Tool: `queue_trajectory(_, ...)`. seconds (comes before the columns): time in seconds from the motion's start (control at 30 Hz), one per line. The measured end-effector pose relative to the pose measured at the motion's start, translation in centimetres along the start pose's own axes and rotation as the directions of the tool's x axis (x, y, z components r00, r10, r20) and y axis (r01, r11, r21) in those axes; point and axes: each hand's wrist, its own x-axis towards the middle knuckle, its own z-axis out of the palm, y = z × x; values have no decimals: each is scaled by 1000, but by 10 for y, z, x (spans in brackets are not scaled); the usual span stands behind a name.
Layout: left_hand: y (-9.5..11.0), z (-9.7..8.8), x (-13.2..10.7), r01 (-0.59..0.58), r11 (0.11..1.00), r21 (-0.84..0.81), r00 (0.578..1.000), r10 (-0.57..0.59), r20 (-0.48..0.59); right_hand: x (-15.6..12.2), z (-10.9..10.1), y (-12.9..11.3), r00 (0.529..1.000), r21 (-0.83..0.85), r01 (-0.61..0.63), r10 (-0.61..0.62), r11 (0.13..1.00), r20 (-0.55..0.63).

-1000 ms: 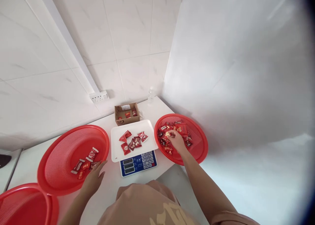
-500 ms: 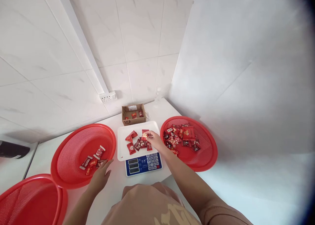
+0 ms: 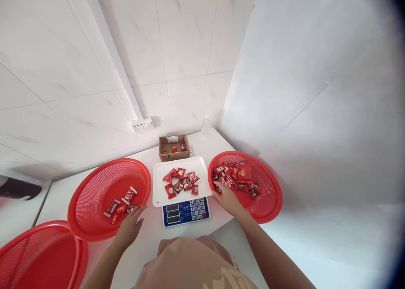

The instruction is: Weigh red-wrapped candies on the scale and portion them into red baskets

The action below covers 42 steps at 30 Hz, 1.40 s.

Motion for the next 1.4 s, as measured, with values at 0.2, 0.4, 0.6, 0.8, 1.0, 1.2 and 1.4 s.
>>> queue_trajectory(0.2,2,-1,1,4,1000,-5,1000,-4,-5,-37,4,2,955,-150,-90,128,985,269)
queue_trajectory(0.4,5,-9,0,-9,1000,6,1000,9,25,-38,13,-2,959,-268,-129,189,955,211)
queue_trajectory(0.6,4,-11,-5,-25,1000,0,999,25,21,-39,18,3,962,-311,-130,196,941,191)
queue_trajectory(0.8,-2,-7,-14,-3,1000,-10,1000,2,-24,-39,23,4,969,-367,-130,197,921,151)
queue_trajectory(1.0,-8,-10,-18,9,1000,0,1000,-9,30,-38,27,1,970,-399,-162,220,903,105)
queue_trajectory(1.2,-22,-21,-21,9,1000,0,998,-9,69,-37,28,-6,959,-426,-217,273,878,74)
queue_trajectory(1.4,-39,-35,-19,14,1000,6,997,-14,79,-37,33,-11,957,-508,-245,289,826,9)
